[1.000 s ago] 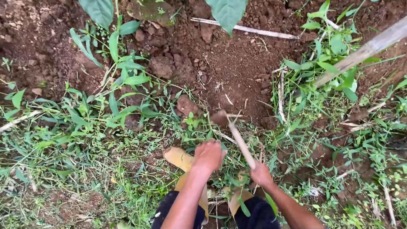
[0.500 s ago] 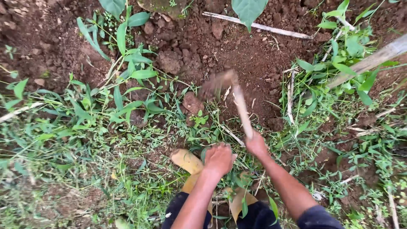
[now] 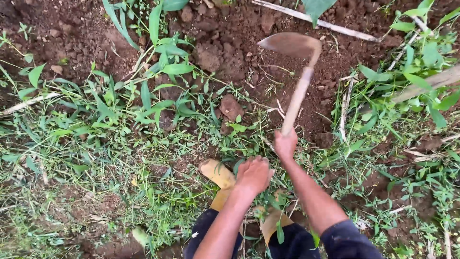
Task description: Using a small hand hoe to remove weeds from the soil around a young plant and a wooden stake.
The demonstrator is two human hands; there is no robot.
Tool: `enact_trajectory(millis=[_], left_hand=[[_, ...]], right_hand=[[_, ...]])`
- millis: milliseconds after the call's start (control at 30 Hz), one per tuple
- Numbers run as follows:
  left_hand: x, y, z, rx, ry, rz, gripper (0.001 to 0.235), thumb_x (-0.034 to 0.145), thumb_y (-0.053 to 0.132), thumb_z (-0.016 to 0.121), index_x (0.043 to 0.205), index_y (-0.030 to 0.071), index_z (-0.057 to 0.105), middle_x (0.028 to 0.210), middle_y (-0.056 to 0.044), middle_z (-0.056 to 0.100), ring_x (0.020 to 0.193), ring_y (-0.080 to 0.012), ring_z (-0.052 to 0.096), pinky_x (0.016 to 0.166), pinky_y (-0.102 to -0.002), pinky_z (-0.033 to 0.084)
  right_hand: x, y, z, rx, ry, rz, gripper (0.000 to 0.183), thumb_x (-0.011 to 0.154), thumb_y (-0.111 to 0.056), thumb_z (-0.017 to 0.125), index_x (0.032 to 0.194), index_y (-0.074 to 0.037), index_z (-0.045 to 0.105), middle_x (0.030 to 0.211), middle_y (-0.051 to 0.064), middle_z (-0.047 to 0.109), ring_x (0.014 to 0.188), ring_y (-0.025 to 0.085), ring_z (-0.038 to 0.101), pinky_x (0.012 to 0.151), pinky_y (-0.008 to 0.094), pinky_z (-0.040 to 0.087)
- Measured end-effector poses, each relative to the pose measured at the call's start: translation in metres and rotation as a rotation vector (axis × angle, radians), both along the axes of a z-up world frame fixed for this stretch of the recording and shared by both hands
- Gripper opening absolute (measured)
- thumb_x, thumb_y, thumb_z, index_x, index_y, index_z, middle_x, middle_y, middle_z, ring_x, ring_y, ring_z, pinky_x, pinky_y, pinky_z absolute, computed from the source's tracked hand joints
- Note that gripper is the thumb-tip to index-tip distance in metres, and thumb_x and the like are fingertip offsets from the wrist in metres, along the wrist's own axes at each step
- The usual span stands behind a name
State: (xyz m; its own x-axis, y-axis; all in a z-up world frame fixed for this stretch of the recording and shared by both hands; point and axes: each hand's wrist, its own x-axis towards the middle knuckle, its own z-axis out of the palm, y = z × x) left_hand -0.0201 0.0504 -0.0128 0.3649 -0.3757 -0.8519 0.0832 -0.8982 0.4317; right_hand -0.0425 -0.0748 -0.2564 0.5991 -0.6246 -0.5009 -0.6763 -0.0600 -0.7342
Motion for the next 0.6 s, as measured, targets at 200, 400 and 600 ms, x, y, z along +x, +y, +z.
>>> enact_trajectory(millis=[200,400,600], left_hand=[[-0.001,0.01,-0.011,-0.037,0.024,0.061,0.042,0.103,0.008,0.042,0.141,-0.007,0.048,0.142,-0.028,0.053,0.14,-0.0373,0.044,0.119,-0.057,0.026],[0.001,0.017,-0.014,-0.031,0.032,0.062,0.044,0.104,0.013,0.039,0.143,-0.007,0.046,0.145,-0.028,0.05,0.142,-0.0373,0.041,0.12,-0.057,0.023],[-0.014,0.017,-0.054,-0.035,0.033,0.061,0.047,0.105,0.018,0.039,0.143,-0.009,0.046,0.148,-0.029,0.047,0.144,-0.0395,0.037,0.12,-0.057,0.021]], right_hand=[[-0.069,-0.07,-0.011,-0.117,0.38,0.624,0.05,0.077,-0.014,0.068,0.126,-0.012,0.071,0.107,0.025,0.075,0.11,0.044,0.07,0.09,0.056,0.054],[-0.03,0.016,-0.017,-0.072,0.239,0.072,0.057,0.082,-0.022,0.077,0.134,-0.002,0.063,0.114,0.03,0.07,0.111,0.042,0.067,0.092,0.055,0.05],[-0.025,0.002,-0.014,-0.085,0.199,0.558,0.042,0.084,-0.017,0.069,0.121,0.002,0.065,0.106,0.034,0.07,0.108,0.052,0.066,0.083,0.064,0.051]])
